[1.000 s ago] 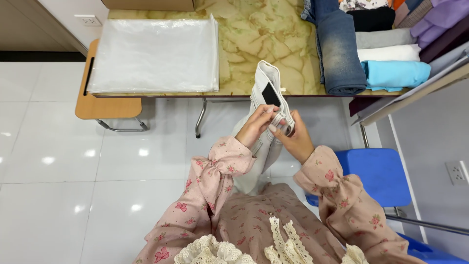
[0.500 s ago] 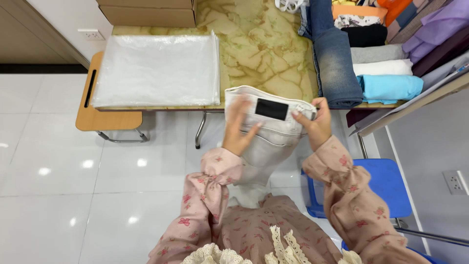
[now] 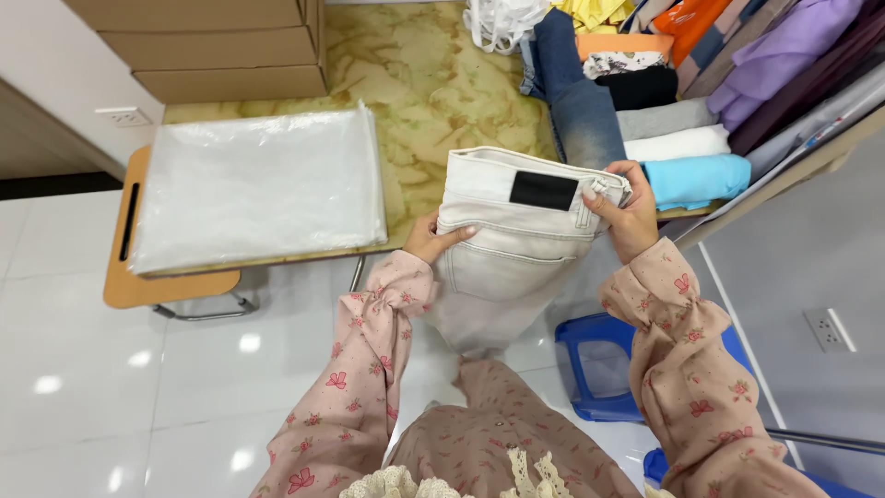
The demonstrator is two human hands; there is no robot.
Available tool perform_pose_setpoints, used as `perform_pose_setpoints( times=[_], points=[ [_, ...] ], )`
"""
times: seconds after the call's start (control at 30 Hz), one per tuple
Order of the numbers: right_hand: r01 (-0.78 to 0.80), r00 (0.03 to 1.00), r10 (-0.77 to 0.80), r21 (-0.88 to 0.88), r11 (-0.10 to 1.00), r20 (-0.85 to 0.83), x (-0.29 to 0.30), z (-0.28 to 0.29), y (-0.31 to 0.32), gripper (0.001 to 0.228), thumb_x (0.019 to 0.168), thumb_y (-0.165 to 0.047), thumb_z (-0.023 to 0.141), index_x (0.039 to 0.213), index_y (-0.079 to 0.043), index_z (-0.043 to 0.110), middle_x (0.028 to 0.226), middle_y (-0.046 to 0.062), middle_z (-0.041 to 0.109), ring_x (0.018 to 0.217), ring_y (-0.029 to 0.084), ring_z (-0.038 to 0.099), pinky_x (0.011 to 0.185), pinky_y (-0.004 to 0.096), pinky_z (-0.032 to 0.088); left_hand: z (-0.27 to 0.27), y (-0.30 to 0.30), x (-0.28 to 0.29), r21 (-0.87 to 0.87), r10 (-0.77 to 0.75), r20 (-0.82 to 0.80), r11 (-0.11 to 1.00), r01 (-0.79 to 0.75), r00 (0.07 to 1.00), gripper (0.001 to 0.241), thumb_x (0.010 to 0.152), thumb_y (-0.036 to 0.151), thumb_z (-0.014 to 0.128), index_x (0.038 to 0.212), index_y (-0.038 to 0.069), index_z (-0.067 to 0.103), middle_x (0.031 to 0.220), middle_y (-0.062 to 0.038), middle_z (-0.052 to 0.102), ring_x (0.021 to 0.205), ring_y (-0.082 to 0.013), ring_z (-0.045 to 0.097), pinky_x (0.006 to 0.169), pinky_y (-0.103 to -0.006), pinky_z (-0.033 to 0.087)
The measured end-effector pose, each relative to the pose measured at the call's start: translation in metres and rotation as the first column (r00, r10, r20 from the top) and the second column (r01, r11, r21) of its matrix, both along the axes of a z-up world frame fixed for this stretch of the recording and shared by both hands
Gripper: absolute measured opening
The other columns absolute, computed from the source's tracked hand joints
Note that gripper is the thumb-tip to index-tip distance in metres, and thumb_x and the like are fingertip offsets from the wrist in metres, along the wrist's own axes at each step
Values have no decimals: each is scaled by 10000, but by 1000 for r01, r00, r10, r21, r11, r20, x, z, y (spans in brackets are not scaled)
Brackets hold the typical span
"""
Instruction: The person removes a pair of blue jeans from a hanger, folds them on a table, and places them on a stack. They repeat the process with a pair of white jeans and a beige top, then place the beige top into a clear plastic bag and seal it.
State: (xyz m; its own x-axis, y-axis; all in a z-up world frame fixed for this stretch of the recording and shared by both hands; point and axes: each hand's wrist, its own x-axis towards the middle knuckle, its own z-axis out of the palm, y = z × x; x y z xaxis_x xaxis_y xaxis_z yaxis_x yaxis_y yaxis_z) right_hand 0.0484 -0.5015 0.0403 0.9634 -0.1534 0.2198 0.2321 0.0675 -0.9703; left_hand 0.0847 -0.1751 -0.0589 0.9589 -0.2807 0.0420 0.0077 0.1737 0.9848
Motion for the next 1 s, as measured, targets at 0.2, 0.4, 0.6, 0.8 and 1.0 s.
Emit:
perform_pose_setpoints(
  times=[0.2,0.4,0.6,0.8,1.0],
  points=[
    [-189,951,137,-170,967,-276,98,-121,-60,830,683,-99,871,1410,5,484,1346,154,563,1215,259,533,1074,441,450,-16,-31,57,-31,139,-162,989,-146,977,499,662,296,1000,1062,109,766,936,-92,774,855,-137,711,777,-312,598],
    [-1,859,-87,-171,985,-504,167,-60,-2,532,679,-355,958,1105,-114,749,967,71,724,832,195,673,682,353,535,-5,-39,161,135,271,-253,960,-244,929,593,642,475,992,1032,88,770,908,-103,753,859,-212,716,769,-353,568],
    [-32,847,-90,-218,975,-525,314,-85,-22,474,675,-318,957,1065,-135,760,891,69,738,729,200,701,599,344,562,19,-46,285,239,314,-257,937,-254,914,576,669,386,971,1095,67,751,992,-123,758,969,-237,715,839,-350,566],
    [-37,880,-27,-126,991,-474,433,-102,-35,441,690,-248,961,1058,-122,754,893,83,746,751,211,726,649,345,593,29,-42,388,315,311,-137,914,-256,941,596,665,443,973,1064,60,750,945,-118,753,922,-211,705,815,-343,562],
    [-79,937,49,-75,994,-345,523,-61,-9,407,689,-146,959,1039,-107,754,893,66,748,767,154,711,691,307,598,58,-14,469,293,329,-40,906,-304,943,588,668,414,984,1051,36,748,933,-102,736,916,-200,663,796,-344,551]
  ],
)
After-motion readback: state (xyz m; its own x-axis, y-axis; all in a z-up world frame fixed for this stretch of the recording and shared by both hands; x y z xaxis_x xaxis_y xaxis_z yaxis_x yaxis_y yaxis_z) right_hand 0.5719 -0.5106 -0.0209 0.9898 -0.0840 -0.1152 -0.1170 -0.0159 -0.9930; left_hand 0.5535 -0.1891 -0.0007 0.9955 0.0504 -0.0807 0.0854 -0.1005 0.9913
